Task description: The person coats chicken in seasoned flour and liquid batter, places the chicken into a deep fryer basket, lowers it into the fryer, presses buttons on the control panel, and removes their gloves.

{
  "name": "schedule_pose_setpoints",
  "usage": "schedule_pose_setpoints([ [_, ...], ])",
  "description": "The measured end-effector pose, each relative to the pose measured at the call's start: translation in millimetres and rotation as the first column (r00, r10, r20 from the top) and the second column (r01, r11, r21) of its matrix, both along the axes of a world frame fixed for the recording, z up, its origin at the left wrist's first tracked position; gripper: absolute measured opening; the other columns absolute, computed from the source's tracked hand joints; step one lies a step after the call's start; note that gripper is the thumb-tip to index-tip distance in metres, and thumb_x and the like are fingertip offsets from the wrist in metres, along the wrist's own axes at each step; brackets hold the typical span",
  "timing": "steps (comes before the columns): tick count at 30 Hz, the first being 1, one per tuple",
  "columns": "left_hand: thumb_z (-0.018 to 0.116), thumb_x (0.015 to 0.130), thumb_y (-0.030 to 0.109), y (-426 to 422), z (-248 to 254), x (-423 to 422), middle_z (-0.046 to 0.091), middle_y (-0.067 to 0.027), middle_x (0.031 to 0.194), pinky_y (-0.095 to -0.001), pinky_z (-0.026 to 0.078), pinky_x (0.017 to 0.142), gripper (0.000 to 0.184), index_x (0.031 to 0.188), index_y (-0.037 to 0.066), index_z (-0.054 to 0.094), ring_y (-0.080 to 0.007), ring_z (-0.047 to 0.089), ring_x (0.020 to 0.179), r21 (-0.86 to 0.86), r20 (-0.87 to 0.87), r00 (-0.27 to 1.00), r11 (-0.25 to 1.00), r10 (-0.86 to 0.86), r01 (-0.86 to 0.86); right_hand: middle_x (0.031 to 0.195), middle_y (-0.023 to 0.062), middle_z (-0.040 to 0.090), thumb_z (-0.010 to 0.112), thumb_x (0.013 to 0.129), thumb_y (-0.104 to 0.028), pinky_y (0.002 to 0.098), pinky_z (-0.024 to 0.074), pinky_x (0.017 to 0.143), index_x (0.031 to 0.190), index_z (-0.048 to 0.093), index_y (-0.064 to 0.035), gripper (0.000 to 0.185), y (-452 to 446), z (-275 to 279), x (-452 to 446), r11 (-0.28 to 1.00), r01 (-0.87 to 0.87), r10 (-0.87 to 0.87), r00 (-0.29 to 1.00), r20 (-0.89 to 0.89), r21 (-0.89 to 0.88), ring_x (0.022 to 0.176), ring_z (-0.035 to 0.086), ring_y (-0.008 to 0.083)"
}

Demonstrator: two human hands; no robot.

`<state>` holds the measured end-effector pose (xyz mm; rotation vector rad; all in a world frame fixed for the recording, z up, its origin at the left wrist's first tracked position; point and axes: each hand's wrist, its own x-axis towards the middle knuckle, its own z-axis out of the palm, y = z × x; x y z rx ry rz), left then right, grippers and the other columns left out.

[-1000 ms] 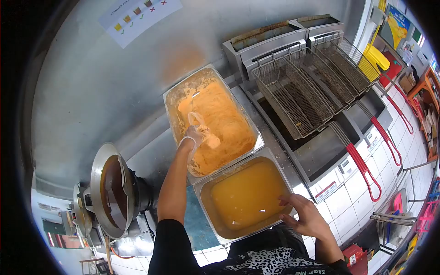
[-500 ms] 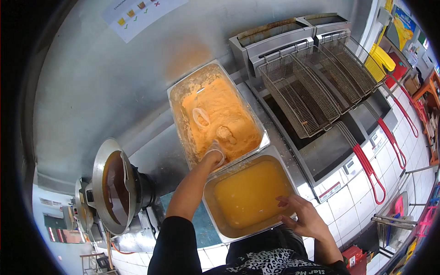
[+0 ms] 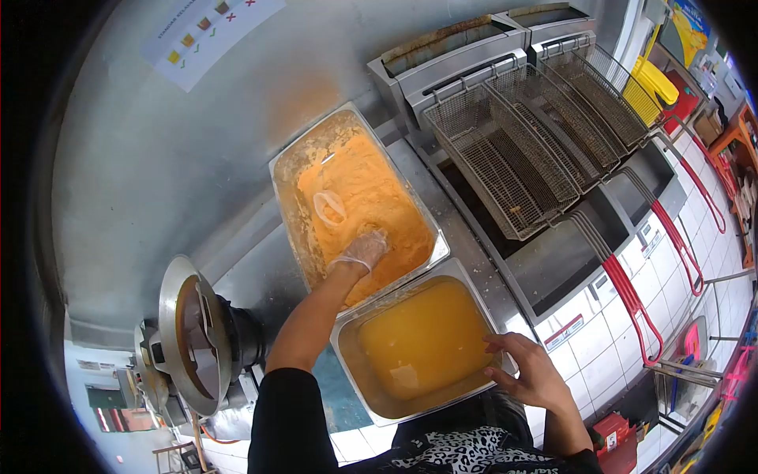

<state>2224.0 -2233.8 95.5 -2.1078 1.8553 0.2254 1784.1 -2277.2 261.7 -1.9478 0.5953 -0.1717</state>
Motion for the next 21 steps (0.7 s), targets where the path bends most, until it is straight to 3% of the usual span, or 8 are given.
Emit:
schedule_pose_setpoints([
  [1,0.055,0.092,0.004,-7,18,-10,0.072,-0.0236,0.096,-0.0425,0.061,0.077,0.016,0.101,-0.004,0.065,-0.0354,0.074,0.092,0.083,0.027,1.000,0.997,0.001,-0.003,0.107,0.0158,0.068,0.078,0.084,-0.012,0.0423,0.0535,0.091,0.130,0.060,-0.0011,0.051,-2,-2,0,1.000,0.004,-0.004,1.000,-0.005,0.006,0.105,0.068,0.0337],
  [4,0.053,0.095,0.013,2,-26,9,0.071,-0.0235,0.090,-0.0477,0.058,0.074,0.020,0.096,-0.002,0.067,-0.0395,0.072,0.083,0.013,0.080,0.992,0.996,-0.094,0.093,0.108,0.0167,0.068,0.078,0.085,-0.012,0.0423,0.0533,0.091,0.130,0.060,-0.0006,0.050,-7,-4,-2,1.000,0.020,-0.020,1.000,-0.009,0.022,0.105,0.067,0.0345],
  [7,0.056,0.093,0.013,-2,-24,11,0.070,-0.0261,0.090,-0.0487,0.058,0.073,0.019,0.092,-0.003,0.067,-0.0408,0.072,0.084,-0.058,-0.115,0.992,0.998,-0.042,0.035,0.108,0.0190,0.068,0.077,0.086,-0.013,0.0422,0.0535,0.091,0.128,0.062,0.0007,0.046,-7,0,-1,0.999,0.027,-0.027,1.000,0.008,0.029,0.104,0.067,0.0360],
  [10,0.061,0.089,0.012,-15,1,-2,0.071,-0.0253,0.092,-0.0491,0.058,0.075,0.016,0.091,-0.002,0.067,-0.0417,0.071,0.086,0.034,-0.105,0.994,0.999,0.038,-0.035,0.109,0.0190,0.068,0.078,0.086,-0.013,0.0423,0.0535,0.091,0.127,0.062,0.0004,0.046,-8,5,-2,1.000,0.015,-0.015,1.000,-0.002,0.017,0.105,0.067,0.0360],
  [13,0.067,0.084,0.011,-15,-14,3,0.072,-0.0237,0.092,-0.0491,0.058,0.077,0.016,0.095,0.001,0.069,-0.0423,0.071,0.086,0.089,-0.199,0.969,0.988,0.145,-0.130,0.108,0.0179,0.068,0.078,0.085,-0.013,0.0425,0.0533,0.091,0.128,0.062,0.0001,0.047,-4,4,-4,0.999,0.034,-0.034,0.999,-0.003,0.028,0.105,0.067,0.0356],
  [16,0.070,0.082,0.011,-20,-29,-1,0.072,-0.0226,0.099,-0.0485,0.058,0.080,0.023,0.104,0.006,0.070,-0.0416,0.071,0.091,0.030,-0.031,0.980,0.980,0.197,-0.196,0.106,0.0154,0.068,0.078,0.083,-0.012,0.0424,0.0530,0.091,0.129,0.061,-0.0006,0.050,-3,0,-4,0.999,0.038,-0.038,0.999,0.001,0.013,0.104,0.067,0.0343],
  [19,0.067,0.085,0.012,-16,-1,-4,0.071,-0.0230,0.108,-0.0470,0.057,0.084,0.027,0.112,0.009,0.070,-0.0414,0.070,0.097,0.022,-0.219,0.970,0.995,0.103,-0.100,0.105,0.0156,0.068,0.078,0.083,-0.012,0.0423,0.0531,0.091,0.128,0.062,-0.0006,0.049,3,2,-8,0.999,0.042,-0.042,0.999,-0.006,0.014,0.103,0.067,0.0339],
  [21,0.064,0.089,0.012,-14,29,-11,0.071,-0.0214,0.105,-0.0483,0.056,0.085,0.023,0.111,0.008,0.071,-0.0384,0.071,0.098,-0.038,-0.119,0.993,0.999,0.011,-0.015,0.104,0.0158,0.068,0.077,0.083,-0.011,0.0423,0.0530,0.091,0.128,0.062,-0.0005,0.049,4,4,-11,1.000,0.030,-0.031,0.999,-0.033,-0.008,0.102,0.067,0.0337],
])
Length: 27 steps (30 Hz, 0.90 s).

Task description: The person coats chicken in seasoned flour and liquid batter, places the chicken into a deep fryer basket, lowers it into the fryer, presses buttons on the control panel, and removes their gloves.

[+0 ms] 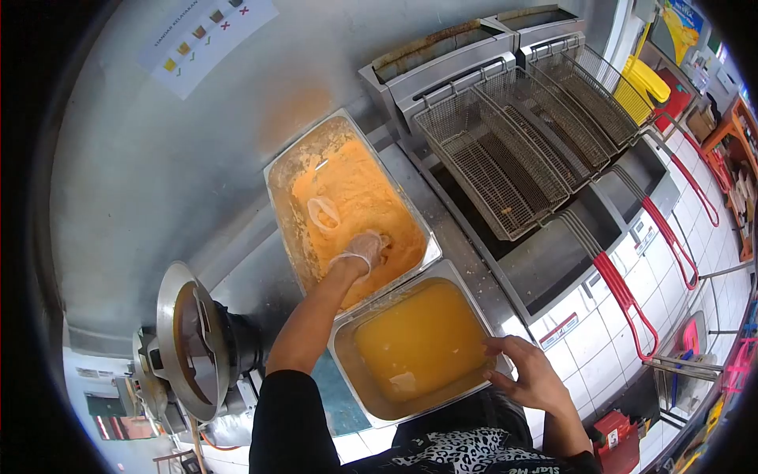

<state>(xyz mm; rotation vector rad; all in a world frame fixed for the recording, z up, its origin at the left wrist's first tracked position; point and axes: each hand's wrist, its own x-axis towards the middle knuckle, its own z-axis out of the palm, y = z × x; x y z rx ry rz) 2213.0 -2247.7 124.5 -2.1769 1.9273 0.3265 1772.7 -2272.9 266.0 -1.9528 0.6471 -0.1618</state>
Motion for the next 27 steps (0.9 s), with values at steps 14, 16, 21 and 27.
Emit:
schedule_pose_setpoints([
  [14,0.067,0.088,0.016,44,-37,90,0.071,-0.0201,0.107,-0.0455,0.055,0.082,0.026,0.109,0.001,0.071,-0.0319,0.070,0.103,0.154,-0.146,0.669,0.685,0.729,-0.712,0.105,0.0168,0.068,0.078,0.083,-0.011,0.0415,0.0535,0.091,0.129,0.060,0.0010,0.050,10,13,6,1.000,-0.021,0.022,0.997,0.068,-0.023,0.102,0.068,0.0337],
  [16,0.067,0.088,0.013,59,-67,112,0.071,-0.0200,0.108,-0.0450,0.055,0.082,0.025,0.110,0.001,0.071,-0.0324,0.069,0.104,0.052,-0.043,0.832,0.833,0.553,-0.551,0.106,0.0168,0.069,0.078,0.084,-0.011,0.0415,0.0538,0.091,0.129,0.060,0.0005,0.050,15,13,9,0.999,-0.041,0.042,0.996,0.077,-0.012,0.103,0.068,0.0334],
  [21,0.069,0.090,0.009,64,-18,72,0.070,-0.0202,0.111,-0.0440,0.055,0.083,0.024,0.112,0.002,0.070,-0.0341,0.068,0.106,-0.134,-0.410,0.689,0.708,0.598,-0.694,0.111,0.0202,0.068,0.076,0.088,-0.015,0.0426,0.0540,0.091,0.129,0.060,0.0009,0.047,16,20,12,0.998,-0.060,0.059,0.996,0.063,0.014,0.106,0.068,0.0351],
  [27,0.071,0.089,0.014,59,-9,78,0.071,-0.0224,0.109,-0.0435,0.056,0.086,0.027,0.114,0.002,0.069,-0.0383,0.070,0.103,-0.084,-0.133,0.775,0.772,0.618,-0.630,0.112,0.0207,0.068,0.076,0.088,-0.017,0.0431,0.0543,0.090,0.129,0.060,0.0013,0.047,16,16,6,0.998,-0.046,0.048,0.997,0.055,-0.036,0.106,0.068,0.0352],
])
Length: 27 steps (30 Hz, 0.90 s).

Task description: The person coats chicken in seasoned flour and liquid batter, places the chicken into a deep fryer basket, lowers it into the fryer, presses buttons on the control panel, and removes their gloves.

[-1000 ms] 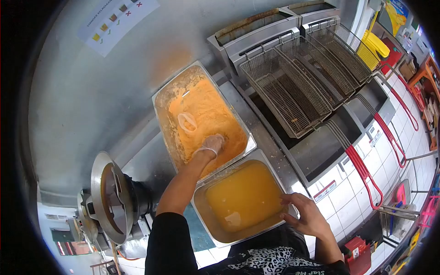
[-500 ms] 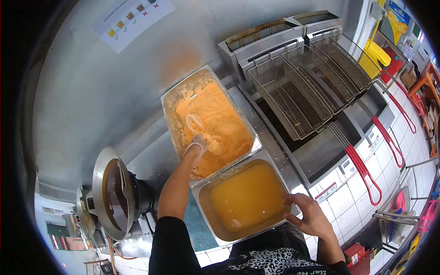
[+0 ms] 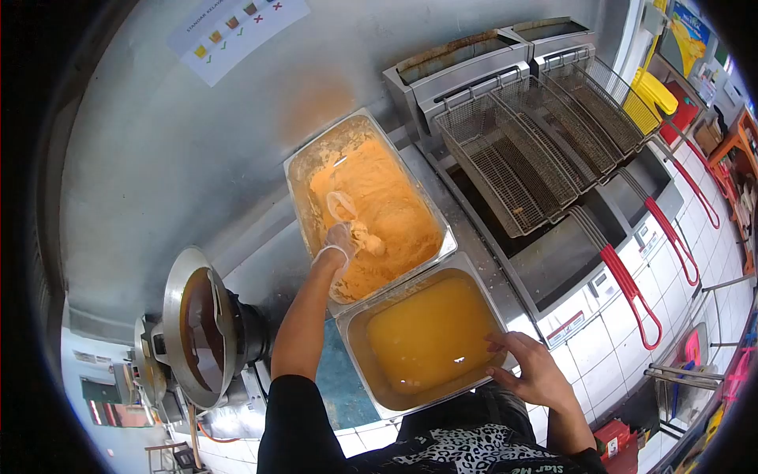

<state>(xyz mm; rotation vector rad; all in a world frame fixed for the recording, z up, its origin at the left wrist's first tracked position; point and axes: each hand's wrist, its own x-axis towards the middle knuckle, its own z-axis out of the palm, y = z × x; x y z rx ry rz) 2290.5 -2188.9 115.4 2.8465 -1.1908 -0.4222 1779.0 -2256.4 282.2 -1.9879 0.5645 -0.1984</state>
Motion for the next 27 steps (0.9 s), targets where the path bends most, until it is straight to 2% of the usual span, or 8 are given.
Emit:
schedule_pose_setpoints([
  [4,0.073,0.087,0.019,-14,7,-10,0.071,-0.0225,0.108,-0.0443,0.057,0.086,0.030,0.112,0.002,0.069,-0.0396,0.069,0.104,0.329,0.139,0.983,0.941,-0.124,0.072,0.112,0.0208,0.068,0.075,0.089,-0.018,0.0432,0.0542,0.090,0.127,0.061,0.0018,0.045,1,3,-3,0.999,0.025,-0.024,0.999,-0.023,0.022,0.105,0.068,0.0362],
  [7,0.073,0.086,0.021,0,13,-21,0.071,-0.0212,0.107,-0.0447,0.057,0.087,0.030,0.112,0.004,0.069,-0.0381,0.069,0.105,0.047,0.154,0.986,0.997,-0.065,0.059,0.111,0.0210,0.068,0.075,0.089,-0.018,0.0434,0.0541,0.089,0.126,0.061,0.0021,0.045,2,3,-3,1.000,0.023,-0.023,1.000,-0.014,0.014,0.104,0.068,0.0367],
  [10,0.073,0.086,0.021,3,-50,27,0.071,-0.0209,0.107,-0.0451,0.056,0.089,0.032,0.113,0.005,0.069,-0.0374,0.069,0.108,-0.161,-0.001,0.998,0.985,-0.067,0.066,0.111,0.0212,0.068,0.075,0.088,-0.017,0.0436,0.0542,0.089,0.127,0.061,0.0021,0.045,2,5,-4,1.000,0.019,-0.019,1.000,-0.003,-0.014,0.103,0.068,0.0369],
  [13,0.072,0.087,0.024,-4,-50,37,0.071,-0.0215,0.109,-0.0460,0.054,0.092,0.033,0.113,0.004,0.069,-0.0369,0.068,0.109,-0.216,-0.269,0.946,0.946,0.180,-0.241,0.109,0.0193,0.068,0.076,0.087,-0.017,0.0435,0.0539,0.089,0.128,0.061,0.0003,0.046,5,6,-4,1.000,0.026,-0.026,1.000,-0.003,-0.012,0.103,0.068,0.0361],
  [16,0.072,0.087,0.027,-8,-27,32,0.070,-0.0220,0.111,-0.0469,0.053,0.096,0.035,0.113,0.003,0.068,-0.0364,0.068,0.111,-0.210,-0.332,0.898,0.905,0.289,-0.369,0.106,0.0156,0.069,0.077,0.085,-0.016,0.0430,0.0533,0.090,0.129,0.061,-0.0024,0.049,10,3,-4,0.999,0.041,-0.041,0.999,0.018,-0.012,0.102,0.067,0.0344],
  [19,0.072,0.087,0.030,-16,17,-14,0.071,-0.0223,0.113,-0.0475,0.054,0.093,0.036,0.111,0.003,0.070,-0.0370,0.069,0.108,0.014,-0.044,0.995,0.996,0.093,-0.092,0.106,0.0156,0.069,0.077,0.085,-0.016,0.0430,0.0534,0.090,0.128,0.061,-0.0021,0.048,12,0,-7,0.999,0.036,-0.036,0.999,0.034,-0.010,0.101,0.067,0.0344],
  [22,0.074,0.084,0.030,-9,-1,-11,0.072,-0.0238,0.110,-0.0479,0.056,0.087,0.035,0.107,0.004,0.071,-0.0401,0.070,0.102,0.108,0.153,0.984,0.992,-0.087,0.071,0.107,0.0166,0.069,0.076,0.086,-0.016,0.0433,0.0539,0.090,0.128,0.061,-0.0016,0.047,16,-1,-10,0.999,0.035,-0.035,0.999,0.040,-0.008,0.102,0.068,0.0350],
  [27,0.074,0.085,0.033,-3,33,-41,0.073,-0.0236,0.099,-0.0476,0.058,0.081,0.034,0.102,0.004,0.073,-0.0420,0.071,0.097,0.066,0.078,0.990,0.991,-0.119,0.114,0.109,0.0181,0.069,0.074,0.089,-0.018,0.0445,0.0545,0.091,0.128,0.061,-0.0025,0.043,13,-1,-12,1.000,0.030,-0.030,0.999,0.044,-0.007,0.103,0.068,0.0370],
])
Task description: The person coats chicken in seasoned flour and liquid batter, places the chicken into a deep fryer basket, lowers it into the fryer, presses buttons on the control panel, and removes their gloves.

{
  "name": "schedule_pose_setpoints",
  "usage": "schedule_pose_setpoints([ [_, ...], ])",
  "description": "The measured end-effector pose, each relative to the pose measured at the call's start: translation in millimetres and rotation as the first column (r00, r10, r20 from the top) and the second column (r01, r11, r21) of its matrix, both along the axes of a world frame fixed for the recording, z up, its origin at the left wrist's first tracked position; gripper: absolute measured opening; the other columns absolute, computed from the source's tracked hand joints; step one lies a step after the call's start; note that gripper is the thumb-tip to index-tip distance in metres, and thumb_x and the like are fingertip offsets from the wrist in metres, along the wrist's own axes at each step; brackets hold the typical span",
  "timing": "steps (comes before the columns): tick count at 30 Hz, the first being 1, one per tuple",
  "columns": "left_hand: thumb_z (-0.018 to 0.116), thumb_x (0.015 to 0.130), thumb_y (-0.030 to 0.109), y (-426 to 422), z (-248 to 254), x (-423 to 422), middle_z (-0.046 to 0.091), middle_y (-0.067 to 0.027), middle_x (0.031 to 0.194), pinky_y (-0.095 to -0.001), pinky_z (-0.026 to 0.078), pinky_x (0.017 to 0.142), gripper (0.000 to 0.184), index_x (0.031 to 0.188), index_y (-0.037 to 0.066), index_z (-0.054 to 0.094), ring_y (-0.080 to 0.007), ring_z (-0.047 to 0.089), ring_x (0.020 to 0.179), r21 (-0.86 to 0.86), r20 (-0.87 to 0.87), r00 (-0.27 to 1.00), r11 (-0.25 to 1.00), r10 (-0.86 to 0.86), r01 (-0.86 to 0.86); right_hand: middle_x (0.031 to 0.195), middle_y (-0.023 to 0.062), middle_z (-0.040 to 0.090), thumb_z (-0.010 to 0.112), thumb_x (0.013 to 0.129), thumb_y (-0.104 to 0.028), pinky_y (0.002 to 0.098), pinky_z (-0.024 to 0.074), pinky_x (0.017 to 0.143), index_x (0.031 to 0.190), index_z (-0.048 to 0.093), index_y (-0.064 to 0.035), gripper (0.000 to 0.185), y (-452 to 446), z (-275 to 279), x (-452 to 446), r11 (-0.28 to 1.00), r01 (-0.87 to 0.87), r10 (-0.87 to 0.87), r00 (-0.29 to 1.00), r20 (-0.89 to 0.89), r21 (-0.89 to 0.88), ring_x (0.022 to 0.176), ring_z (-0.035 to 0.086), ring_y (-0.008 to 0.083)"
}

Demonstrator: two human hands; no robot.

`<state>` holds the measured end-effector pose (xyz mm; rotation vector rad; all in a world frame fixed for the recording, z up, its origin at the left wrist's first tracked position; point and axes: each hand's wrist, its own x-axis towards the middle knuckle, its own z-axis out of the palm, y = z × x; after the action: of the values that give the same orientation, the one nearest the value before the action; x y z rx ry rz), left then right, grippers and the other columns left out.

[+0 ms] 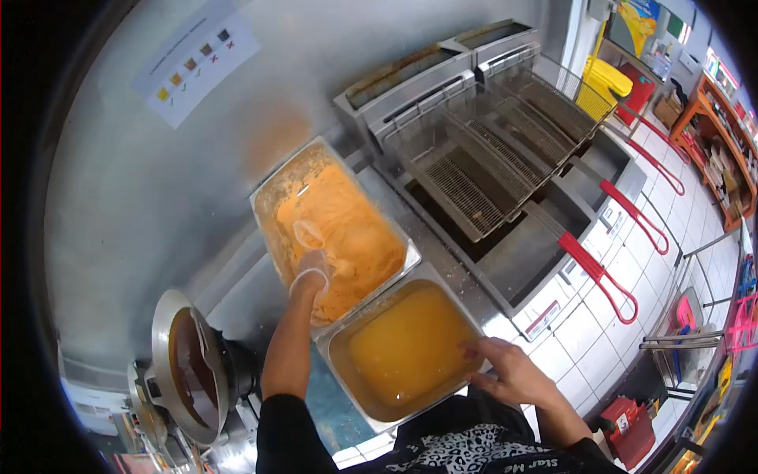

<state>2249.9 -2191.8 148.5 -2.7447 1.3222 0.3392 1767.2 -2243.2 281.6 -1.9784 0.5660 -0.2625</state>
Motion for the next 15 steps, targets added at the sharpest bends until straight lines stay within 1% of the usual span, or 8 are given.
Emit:
schedule_pose_setpoints([
  [1,0.074,0.086,0.034,-14,12,-6,0.073,-0.0233,0.098,-0.0474,0.058,0.081,0.034,0.101,0.004,0.073,-0.0417,0.071,0.097,-0.055,-0.014,1.000,0.998,0.027,-0.028,0.106,0.0158,0.069,0.075,0.088,-0.018,0.0423,0.0539,0.091,0.129,0.061,-0.0008,0.046,-2,3,0,1.000,0.009,-0.009,1.000,-0.008,0.004,0.102,0.068,0.0334],
  [4,0.071,0.088,0.032,-7,-12,8,0.074,-0.0217,0.092,-0.0457,0.058,0.078,0.032,0.098,0.002,0.072,-0.0391,0.072,0.094,0.038,0.074,0.995,0.997,-0.064,0.061,0.106,0.0157,0.068,0.075,0.088,-0.019,0.0421,0.0537,0.091,0.128,0.061,-0.0007,0.046,-4,-12,-7,1.000,0.012,-0.013,1.000,0.015,0.008,0.102,0.068,0.0327],
  [7,0.070,0.088,0.028,-23,1,-13,0.074,-0.0217,0.095,-0.0438,0.058,0.075,0.026,0.095,0.003,0.072,-0.0361,0.073,0.094,0.100,0.052,0.994,0.990,0.096,-0.101,0.107,0.0151,0.068,0.075,0.089,-0.019,0.0414,0.0537,0.091,0.128,0.061,-0.0008,0.046,-12,-16,-15,0.998,0.037,-0.037,0.999,0.004,0.046,0.103,0.067,0.0317],
  [10,0.069,0.090,0.029,-17,-38,-2,0.073,-0.0211,0.097,-0.0411,0.059,0.073,0.024,0.094,0.005,0.070,-0.0330,0.073,0.095,0.041,0.124,0.992,0.999,-0.015,0.009,0.108,0.0152,0.068,0.073,0.090,-0.020,0.0412,0.0535,0.091,0.129,0.061,-0.0010,0.045,-22,-18,-25,0.996,0.044,-0.043,0.999,-0.008,0.080,0.105,0.067,0.0319],
  [11,0.069,0.090,0.029,-8,-58,17,0.073,-0.0209,0.098,-0.0414,0.058,0.073,0.025,0.095,0.005,0.070,-0.0335,0.073,0.095,-0.208,-0.085,0.994,0.974,0.072,-0.088,0.108,0.0154,0.068,0.073,0.090,-0.020,0.0412,0.0534,0.091,0.129,0.061,-0.0009,0.045,-26,-19,-28,0.994,0.047,-0.046,0.999,-0.016,0.094,0.105,0.067,0.0321],
  [12,0.069,0.090,0.030,4,-78,42,0.073,-0.0208,0.099,-0.0418,0.058,0.073,0.026,0.096,0.005,0.070,-0.0341,0.073,0.096,-0.411,-0.309,0.945,0.882,0.103,-0.230,0.109,0.0155,0.068,0.073,0.090,-0.021,0.0412,0.0533,0.091,0.129,0.060,-0.0008,0.045,-29,-20,-33,0.992,0.051,-0.049,0.998,-0.025,0.111,0.105,0.067,0.0323],
  [14,0.070,0.089,0.031,-1,-80,40,0.072,-0.0197,0.098,-0.0431,0.057,0.073,0.027,0.097,0.006,0.070,-0.0356,0.072,0.094,-0.405,-0.154,0.985,0.904,0.079,-0.136,0.111,0.0190,0.068,0.071,0.092,-0.023,0.0444,0.0524,0.094,0.131,0.058,-0.0002,0.047,-35,-25,-46,0.994,0.032,-0.028,0.999,-0.042,0.101,0.107,0.066,0.0366],
  [15,0.071,0.089,0.032,-6,-69,31,0.072,-0.0187,0.097,-0.0442,0.056,0.073,0.028,0.097,0.005,0.069,-0.0366,0.071,0.092,-0.142,0.230,0.973,0.988,-0.033,0.067,0.112,0.0208,0.068,0.071,0.093,-0.024,0.0460,0.0519,0.095,0.132,0.057,0.0001,0.048,-40,-27,-52,0.995,0.023,-0.018,0.999,-0.051,0.094,0.108,0.066,0.0388],
])
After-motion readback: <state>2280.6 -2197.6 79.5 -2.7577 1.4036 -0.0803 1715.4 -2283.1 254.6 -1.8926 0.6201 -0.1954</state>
